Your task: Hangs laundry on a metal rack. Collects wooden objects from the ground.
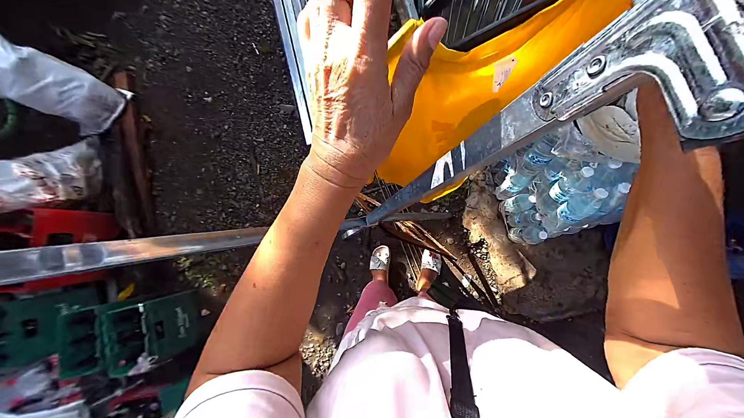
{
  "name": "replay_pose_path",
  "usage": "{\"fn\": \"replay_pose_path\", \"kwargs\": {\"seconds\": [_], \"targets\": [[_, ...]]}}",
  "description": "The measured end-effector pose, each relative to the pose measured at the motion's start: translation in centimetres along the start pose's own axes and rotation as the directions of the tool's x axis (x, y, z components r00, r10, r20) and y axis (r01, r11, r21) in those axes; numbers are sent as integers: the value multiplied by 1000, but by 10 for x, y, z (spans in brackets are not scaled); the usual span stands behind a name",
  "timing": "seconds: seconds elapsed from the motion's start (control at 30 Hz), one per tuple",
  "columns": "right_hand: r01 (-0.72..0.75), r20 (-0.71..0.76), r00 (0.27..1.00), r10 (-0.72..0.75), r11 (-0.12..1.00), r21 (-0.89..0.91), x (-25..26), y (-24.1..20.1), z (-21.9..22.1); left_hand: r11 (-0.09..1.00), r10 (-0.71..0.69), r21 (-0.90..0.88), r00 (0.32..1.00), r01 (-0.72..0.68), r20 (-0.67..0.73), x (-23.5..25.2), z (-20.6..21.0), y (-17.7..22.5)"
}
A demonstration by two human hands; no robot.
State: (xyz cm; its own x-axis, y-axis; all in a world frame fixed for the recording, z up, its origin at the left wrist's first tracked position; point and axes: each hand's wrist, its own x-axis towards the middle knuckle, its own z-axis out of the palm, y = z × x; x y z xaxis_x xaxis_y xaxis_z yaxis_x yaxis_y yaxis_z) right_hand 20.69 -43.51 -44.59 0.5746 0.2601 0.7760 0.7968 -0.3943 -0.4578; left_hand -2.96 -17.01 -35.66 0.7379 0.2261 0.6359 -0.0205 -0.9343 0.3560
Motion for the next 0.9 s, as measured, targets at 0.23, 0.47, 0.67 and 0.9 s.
{"fn": "replay_pose_path", "kwargs": {"seconds": [0.23, 0.47, 0.67, 0.9], "targets": [[-498, 306, 780, 546, 838, -225, -142, -53, -31, 949, -13, -314, 998, 32, 61, -175, -25, 4], [-675, 658, 101, 747, 537, -506, -348, -71, -14, 802, -444, 352, 87, 482, 892, -429, -21, -85], [-857, 610, -418, 673, -69, -511, -397, -160, 67, 554, -607, 691, -343, 464, 717, -540, -114, -152], [-692, 475, -678, 561, -705, -155, -450, -175, 169, 366, -733, 332, 49, 869, 679, -480, -125, -166]]}}
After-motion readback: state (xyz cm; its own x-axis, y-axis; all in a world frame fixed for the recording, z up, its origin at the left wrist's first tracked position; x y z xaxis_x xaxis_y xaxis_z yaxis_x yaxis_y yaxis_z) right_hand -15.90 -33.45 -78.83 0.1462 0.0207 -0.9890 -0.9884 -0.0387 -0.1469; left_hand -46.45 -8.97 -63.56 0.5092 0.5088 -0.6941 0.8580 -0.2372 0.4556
